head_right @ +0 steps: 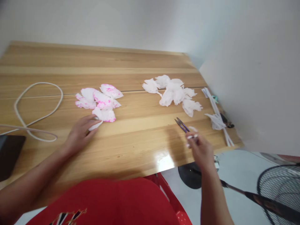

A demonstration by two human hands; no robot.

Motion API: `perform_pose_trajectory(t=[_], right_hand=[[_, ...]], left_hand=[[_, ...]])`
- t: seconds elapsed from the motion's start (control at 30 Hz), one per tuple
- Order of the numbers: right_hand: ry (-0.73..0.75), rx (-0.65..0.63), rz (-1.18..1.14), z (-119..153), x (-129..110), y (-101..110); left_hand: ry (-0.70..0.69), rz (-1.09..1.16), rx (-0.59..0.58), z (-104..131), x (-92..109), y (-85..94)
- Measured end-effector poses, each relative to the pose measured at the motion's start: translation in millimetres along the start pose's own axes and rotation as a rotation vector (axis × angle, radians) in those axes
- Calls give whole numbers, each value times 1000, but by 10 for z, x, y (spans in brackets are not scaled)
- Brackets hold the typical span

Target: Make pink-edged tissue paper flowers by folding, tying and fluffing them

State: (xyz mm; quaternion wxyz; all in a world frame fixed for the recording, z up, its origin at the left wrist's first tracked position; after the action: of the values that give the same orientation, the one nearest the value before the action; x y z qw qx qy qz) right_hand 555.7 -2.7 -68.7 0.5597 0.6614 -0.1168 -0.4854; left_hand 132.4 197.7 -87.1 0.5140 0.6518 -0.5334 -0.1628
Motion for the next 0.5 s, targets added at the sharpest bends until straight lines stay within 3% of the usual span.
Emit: perform_pose_trajectory(t=[0.1, 0.17, 0.23, 0.37, 0.5], right_hand=[[544, -432, -88, 898, -1014, -759], [850, -612, -84, 1476, -1564, -1147], [1055, -723, -63, 1879, -1928, -1425], [1308, -786, -2, 2271, -2218, -1603], [1347, -930, -20, 2304, -2220, -1430]], left_hand=[[-1, -13, 19, -26, 23, 18], [-5, -6, 6, -35, 32, -1], [-7, 6, 8, -34, 31, -12], [-57, 14, -26, -44, 53, -74], [-134, 59, -64, -103, 123, -95]])
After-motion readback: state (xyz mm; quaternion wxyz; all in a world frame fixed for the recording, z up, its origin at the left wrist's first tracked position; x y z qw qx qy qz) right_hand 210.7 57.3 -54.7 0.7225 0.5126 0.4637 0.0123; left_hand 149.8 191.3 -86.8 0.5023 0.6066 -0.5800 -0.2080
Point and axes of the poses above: each hand's wrist, its own z-axis away from the middle knuckle, its own y-axis out of the back of the hand, x = y × z, the point moved 10 cm from there along -z, towards the middle knuckle, and after that the axes turned 15 degrees about -y, right-handed, at the moved point
